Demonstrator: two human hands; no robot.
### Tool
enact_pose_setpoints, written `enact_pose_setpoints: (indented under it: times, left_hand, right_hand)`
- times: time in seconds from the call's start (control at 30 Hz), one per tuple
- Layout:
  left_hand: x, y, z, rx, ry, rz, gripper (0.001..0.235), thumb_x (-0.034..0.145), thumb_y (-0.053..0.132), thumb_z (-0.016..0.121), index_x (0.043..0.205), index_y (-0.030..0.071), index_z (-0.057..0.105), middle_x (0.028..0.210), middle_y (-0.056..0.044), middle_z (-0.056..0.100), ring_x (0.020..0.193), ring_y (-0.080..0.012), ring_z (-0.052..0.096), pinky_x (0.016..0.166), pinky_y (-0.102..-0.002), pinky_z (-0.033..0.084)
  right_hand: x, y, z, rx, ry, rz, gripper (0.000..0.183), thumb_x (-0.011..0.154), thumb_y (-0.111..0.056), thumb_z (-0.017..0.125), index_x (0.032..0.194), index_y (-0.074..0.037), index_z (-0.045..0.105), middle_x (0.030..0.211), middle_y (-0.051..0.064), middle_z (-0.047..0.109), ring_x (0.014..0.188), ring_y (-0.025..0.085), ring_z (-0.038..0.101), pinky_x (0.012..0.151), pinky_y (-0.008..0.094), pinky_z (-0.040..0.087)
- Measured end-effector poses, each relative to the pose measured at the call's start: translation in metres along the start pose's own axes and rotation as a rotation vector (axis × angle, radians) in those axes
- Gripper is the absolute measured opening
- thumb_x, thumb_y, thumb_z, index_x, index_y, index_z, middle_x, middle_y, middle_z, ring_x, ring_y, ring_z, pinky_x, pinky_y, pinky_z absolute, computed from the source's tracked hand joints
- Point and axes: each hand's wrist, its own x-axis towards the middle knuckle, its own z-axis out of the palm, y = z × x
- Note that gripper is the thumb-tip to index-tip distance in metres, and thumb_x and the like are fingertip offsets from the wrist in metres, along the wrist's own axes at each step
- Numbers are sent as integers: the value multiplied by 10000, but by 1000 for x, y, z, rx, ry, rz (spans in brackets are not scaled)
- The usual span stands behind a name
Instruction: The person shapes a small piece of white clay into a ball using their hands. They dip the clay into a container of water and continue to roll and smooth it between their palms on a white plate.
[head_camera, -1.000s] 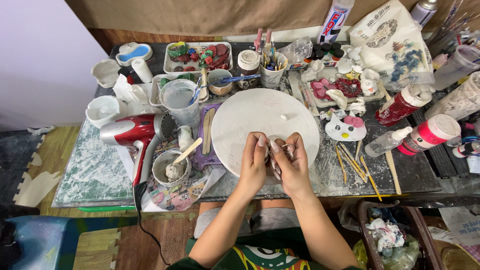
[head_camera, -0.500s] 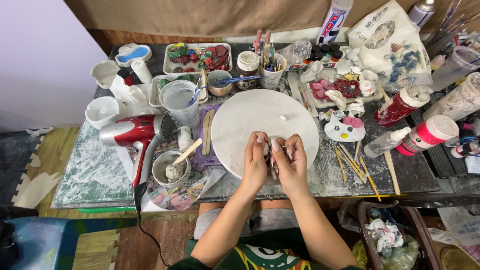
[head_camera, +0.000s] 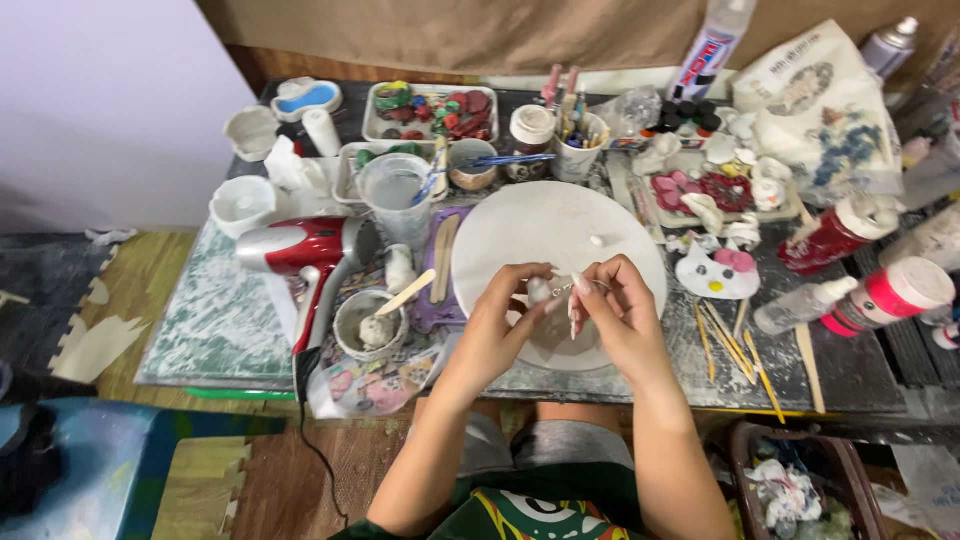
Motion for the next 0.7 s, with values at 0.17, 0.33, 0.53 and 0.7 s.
enact_pose_setpoints:
  times: [0.17, 0.33, 0.53, 0.7]
  left_hand:
    - [-23, 13, -41, 246, 73, 94, 472, 836, 87, 808, 1278, 69, 643, 1249, -118, 684, 1154, -292, 670, 949, -387, 539]
    - [-40, 8, -101, 419, 178, -16, 457, 818, 106, 815, 1243, 68, 653, 1216, -131, 687, 1137, -317, 666, 956, -413, 521]
    - [-41, -4, -115, 507, 157, -36, 392, 869, 108, 765, 1250, 86, 677, 1222, -138, 703, 1146, -323, 666, 978, -405, 518]
    - [-26, -2, -59, 302, 16, 23, 431, 931, 170, 704, 1333, 40, 615, 1313, -201, 647, 1187, -333, 630, 965, -398, 513]
  right_hand:
    - [5, -2, 21, -106, -203, -17, 133, 1080, -133, 571, 991, -39, 537, 879, 46, 639, 742, 83, 600, 659, 249, 519]
    - [15, -5, 30, -214, -200, 20, 118, 1062, -147, 570, 1007, -43, 564, 868, 27, 658, 754, 59, 605, 619, 217, 482]
    - [30, -1, 24, -308, -203, 80, 113, 1050, -158, 571, 1010, -53, 581, 847, 22, 693, 730, 46, 619, 576, 207, 478]
    - [34, -3, 24, -301, -183, 61, 142, 1060, -173, 552, 1018, -48, 604, 821, 32, 701, 671, 65, 621, 542, 213, 479]
